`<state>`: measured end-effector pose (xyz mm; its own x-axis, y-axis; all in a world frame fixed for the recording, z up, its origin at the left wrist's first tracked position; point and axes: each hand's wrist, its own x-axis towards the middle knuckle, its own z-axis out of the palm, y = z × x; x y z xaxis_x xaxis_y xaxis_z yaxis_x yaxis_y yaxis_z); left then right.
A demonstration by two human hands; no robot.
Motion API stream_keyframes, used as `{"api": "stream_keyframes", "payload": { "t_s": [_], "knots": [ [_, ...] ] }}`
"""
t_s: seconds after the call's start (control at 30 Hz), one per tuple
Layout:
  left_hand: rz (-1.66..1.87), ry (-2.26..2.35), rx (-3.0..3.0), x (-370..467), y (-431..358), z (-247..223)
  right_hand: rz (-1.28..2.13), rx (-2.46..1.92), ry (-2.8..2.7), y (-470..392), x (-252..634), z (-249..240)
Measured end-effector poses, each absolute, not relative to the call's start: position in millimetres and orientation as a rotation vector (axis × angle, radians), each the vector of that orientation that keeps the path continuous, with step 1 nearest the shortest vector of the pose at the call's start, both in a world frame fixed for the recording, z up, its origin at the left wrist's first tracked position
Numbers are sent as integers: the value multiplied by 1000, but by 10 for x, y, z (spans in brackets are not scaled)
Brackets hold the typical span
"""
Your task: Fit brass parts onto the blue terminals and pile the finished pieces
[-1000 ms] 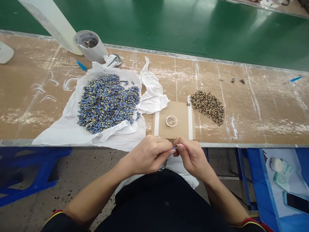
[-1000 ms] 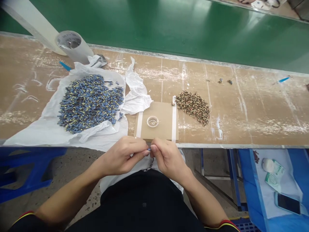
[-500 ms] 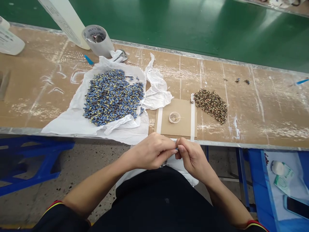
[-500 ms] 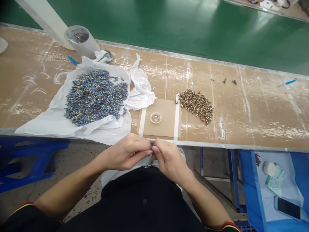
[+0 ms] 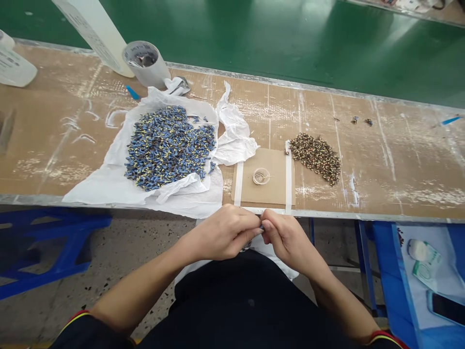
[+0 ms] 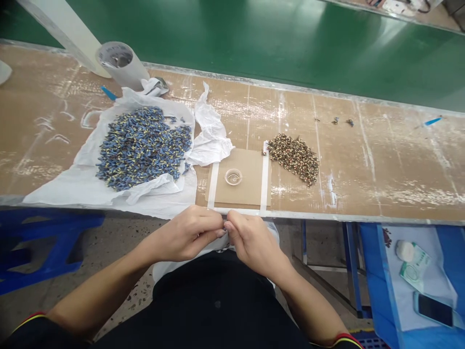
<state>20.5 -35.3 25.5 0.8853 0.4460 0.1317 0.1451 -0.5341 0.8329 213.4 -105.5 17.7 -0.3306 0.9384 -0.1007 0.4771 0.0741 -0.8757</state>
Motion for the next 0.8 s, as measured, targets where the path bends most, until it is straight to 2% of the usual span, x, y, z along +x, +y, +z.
{"api": "stream_keyframes", "payload": {
  "t_s": [0.17,0.47,0.8],
  "knots": [
    [482,501,2111,197,-369,294,1094,-1329,-1639,-1053,2052,105],
    [440,634,2005,223,-370,318,847,-1341,-1702,-982,2063,111],
    [520,674,1879,289,-441,278,998,-1267,-1608,-1010,2076,98]
  ]
}}
